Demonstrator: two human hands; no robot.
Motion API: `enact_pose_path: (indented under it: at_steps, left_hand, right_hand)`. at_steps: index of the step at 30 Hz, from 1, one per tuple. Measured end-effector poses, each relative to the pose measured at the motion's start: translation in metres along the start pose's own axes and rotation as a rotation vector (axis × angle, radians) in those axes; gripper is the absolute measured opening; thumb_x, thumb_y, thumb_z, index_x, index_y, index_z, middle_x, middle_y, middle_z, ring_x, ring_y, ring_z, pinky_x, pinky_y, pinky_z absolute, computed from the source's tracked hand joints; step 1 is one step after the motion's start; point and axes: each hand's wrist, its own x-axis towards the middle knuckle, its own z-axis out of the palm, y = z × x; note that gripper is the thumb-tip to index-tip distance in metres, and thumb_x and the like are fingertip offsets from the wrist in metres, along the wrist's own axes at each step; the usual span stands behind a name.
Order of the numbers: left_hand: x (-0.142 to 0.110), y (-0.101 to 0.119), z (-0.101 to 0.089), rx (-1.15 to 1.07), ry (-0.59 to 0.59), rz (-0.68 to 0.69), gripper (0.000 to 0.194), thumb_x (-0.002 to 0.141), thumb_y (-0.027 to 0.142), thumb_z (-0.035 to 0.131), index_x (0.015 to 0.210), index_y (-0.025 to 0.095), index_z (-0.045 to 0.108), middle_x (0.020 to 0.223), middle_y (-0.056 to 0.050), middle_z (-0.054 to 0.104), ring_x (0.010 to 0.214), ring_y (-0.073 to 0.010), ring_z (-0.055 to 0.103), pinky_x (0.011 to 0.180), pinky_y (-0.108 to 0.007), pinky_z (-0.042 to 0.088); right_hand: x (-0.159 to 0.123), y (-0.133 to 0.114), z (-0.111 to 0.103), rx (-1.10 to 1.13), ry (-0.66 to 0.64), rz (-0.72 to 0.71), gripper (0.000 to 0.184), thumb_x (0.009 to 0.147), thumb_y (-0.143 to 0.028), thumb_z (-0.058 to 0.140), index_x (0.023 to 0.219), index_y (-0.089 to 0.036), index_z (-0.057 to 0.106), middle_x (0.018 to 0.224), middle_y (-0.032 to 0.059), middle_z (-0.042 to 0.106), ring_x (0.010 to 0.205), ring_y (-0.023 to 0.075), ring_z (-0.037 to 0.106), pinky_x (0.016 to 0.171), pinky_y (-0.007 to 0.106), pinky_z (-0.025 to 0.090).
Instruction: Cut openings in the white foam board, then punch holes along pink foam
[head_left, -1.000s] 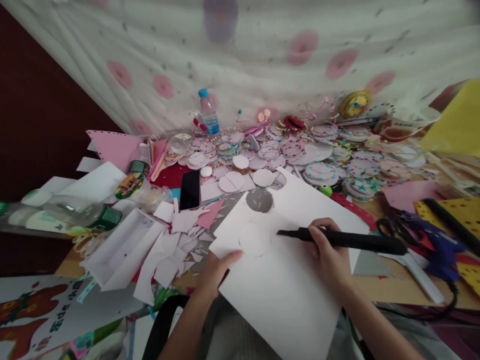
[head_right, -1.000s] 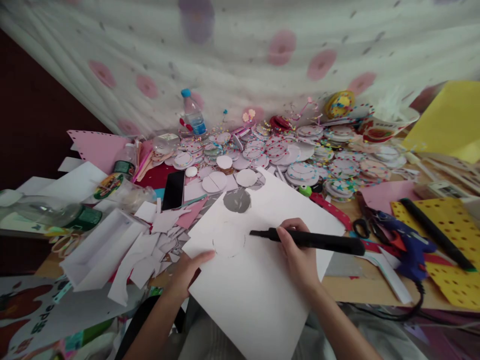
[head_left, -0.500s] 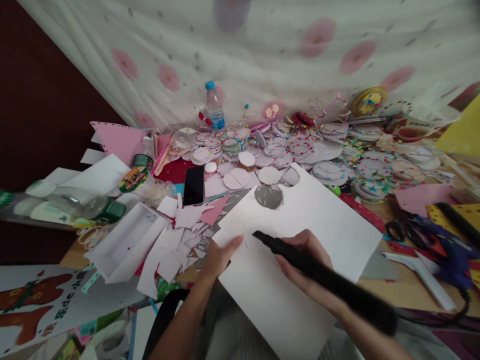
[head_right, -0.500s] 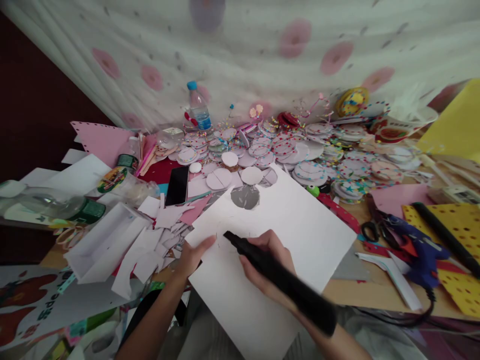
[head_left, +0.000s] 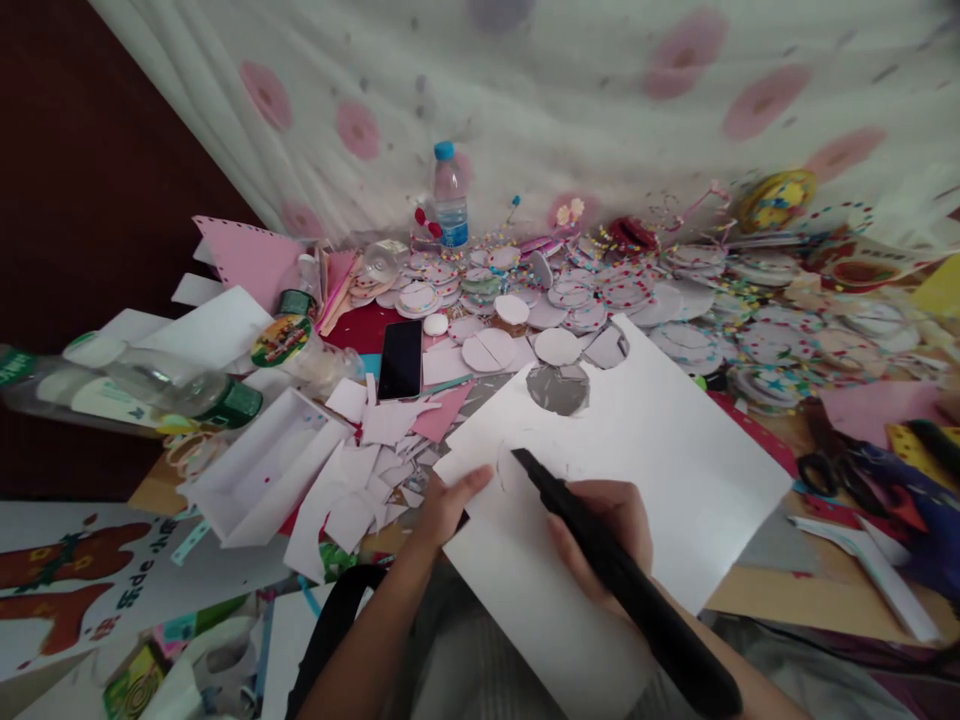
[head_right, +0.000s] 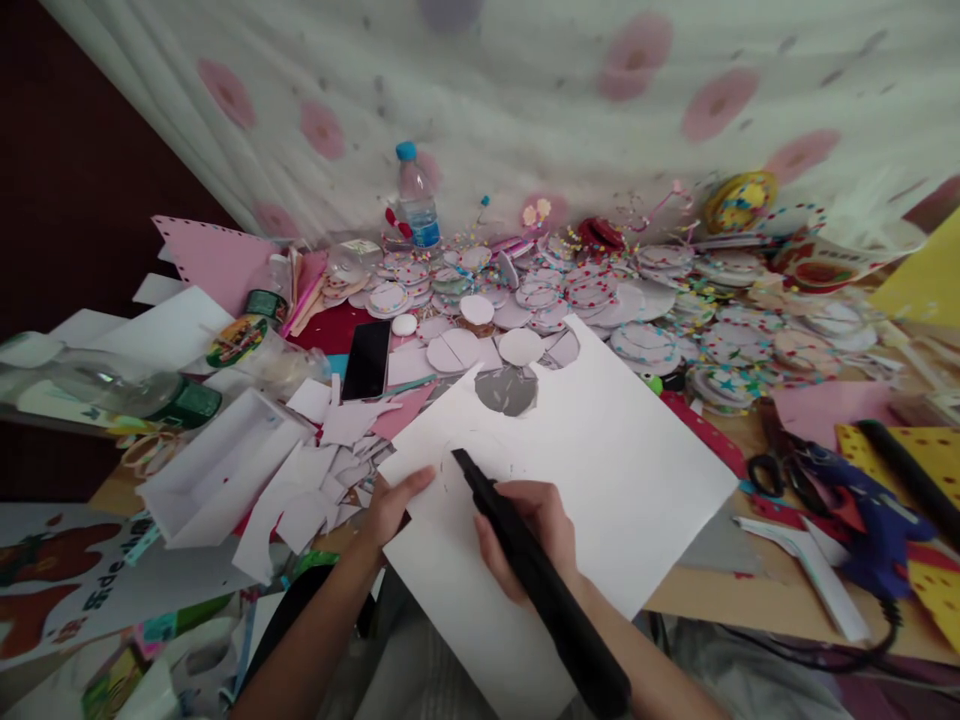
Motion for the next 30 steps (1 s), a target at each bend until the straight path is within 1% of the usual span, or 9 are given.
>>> enact_pose_path:
  at_steps: [4, 7, 11, 13, 15, 19, 21, 26, 30]
  left_hand:
    - [-0.001, -0.001, -0.007, -0.023, -0.043, -0.038, 0.049, 0.062, 0.038, 0.080, 0.103, 0.012, 0.071, 0.098, -0.011, 0.074, 0.084, -0.0272, 0.070, 0.071, -0.034, 0.056]
    - [-0.001, -0.003, -0.010, -0.008, -0.049, -0.032, 0.046, 0.065, 0.038, 0.078, 0.101, 0.012, 0.071, 0.096, -0.012, 0.074, 0.082, -0.0266, 0.070, 0.072, -0.035, 0.056]
    - [0.004, -0.009, -0.010, 0.106, 0.037, 0.060, 0.041, 0.068, 0.040, 0.076, 0.100, 0.014, 0.071, 0.104, -0.011, 0.073, 0.095, -0.0271, 0.068, 0.081, -0.035, 0.055]
    - [0.009, -0.013, -0.009, 0.148, 0.083, 0.094, 0.039, 0.071, 0.041, 0.073, 0.099, 0.015, 0.071, 0.105, -0.011, 0.072, 0.099, -0.0272, 0.067, 0.085, -0.035, 0.054]
    - [0.012, -0.016, -0.007, 0.162, 0.100, 0.107, 0.037, 0.072, 0.042, 0.072, 0.097, 0.015, 0.071, 0.103, -0.011, 0.073, 0.100, -0.0272, 0.067, 0.086, -0.036, 0.054]
    - [0.013, -0.018, -0.007, 0.191, 0.085, 0.132, 0.033, 0.074, 0.041, 0.071, 0.095, 0.015, 0.070, 0.099, -0.010, 0.074, 0.099, -0.0266, 0.067, 0.086, -0.036, 0.054]
    - [0.012, -0.018, -0.007, 0.204, 0.075, 0.144, 0.033, 0.075, 0.041, 0.070, 0.097, 0.016, 0.069, 0.100, -0.010, 0.073, 0.100, -0.0264, 0.067, 0.086, -0.037, 0.054]
    - [0.011, -0.017, -0.008, 0.233, 0.054, 0.167, 0.035, 0.078, 0.042, 0.067, 0.100, 0.016, 0.069, 0.108, -0.011, 0.072, 0.100, -0.0261, 0.067, 0.087, -0.037, 0.053]
    - [0.011, -0.016, -0.007, 0.250, 0.043, 0.177, 0.035, 0.079, 0.043, 0.066, 0.099, 0.015, 0.070, 0.103, -0.010, 0.073, 0.093, -0.0251, 0.068, 0.083, -0.035, 0.054]
  right_hand:
    - [0.004, 0.000, -0.002, 0.056, 0.004, 0.089, 0.029, 0.081, -0.018, 0.062, 0.103, -0.024, 0.046, 0.078, 0.0028, 0.065, 0.058, 0.0170, 0.062, 0.045, 0.027, 0.050]
    - [0.007, 0.002, -0.002, 0.072, -0.018, 0.022, 0.031, 0.080, -0.016, 0.061, 0.105, -0.024, 0.046, 0.077, 0.0026, 0.065, 0.059, 0.0170, 0.063, 0.044, 0.026, 0.051]
    - [0.004, 0.006, -0.003, 0.015, -0.105, -0.002, 0.036, 0.078, -0.015, 0.060, 0.111, -0.022, 0.045, 0.078, 0.0031, 0.066, 0.063, 0.0178, 0.066, 0.046, 0.026, 0.052]
    - [0.003, 0.006, -0.004, -0.029, -0.171, -0.004, 0.037, 0.078, -0.014, 0.059, 0.112, -0.021, 0.044, 0.075, 0.0017, 0.065, 0.056, 0.0154, 0.063, 0.044, 0.024, 0.050]
    - [0.004, 0.003, -0.005, -0.074, -0.222, -0.056, 0.036, 0.078, -0.014, 0.058, 0.111, -0.021, 0.044, 0.070, -0.0008, 0.063, 0.047, 0.0123, 0.058, 0.041, 0.022, 0.046]
    - [0.010, -0.003, -0.004, -0.208, -0.236, -0.238, 0.032, 0.076, -0.013, 0.058, 0.105, -0.020, 0.045, 0.066, -0.0010, 0.059, 0.048, 0.0123, 0.055, 0.045, 0.024, 0.045]
    - [0.013, -0.004, -0.002, -0.252, -0.246, -0.285, 0.031, 0.076, -0.012, 0.056, 0.104, -0.019, 0.046, 0.065, -0.0009, 0.056, 0.049, 0.0122, 0.053, 0.045, 0.024, 0.043]
    - [0.015, -0.004, 0.000, -0.283, -0.294, -0.290, 0.029, 0.077, -0.010, 0.055, 0.104, -0.018, 0.047, 0.063, -0.0029, 0.049, 0.048, 0.0114, 0.048, 0.045, 0.023, 0.038]
    - [0.017, -0.007, 0.003, -0.315, -0.317, -0.299, 0.027, 0.077, -0.010, 0.054, 0.102, -0.017, 0.047, 0.064, -0.0018, 0.050, 0.050, 0.0121, 0.048, 0.047, 0.023, 0.039]
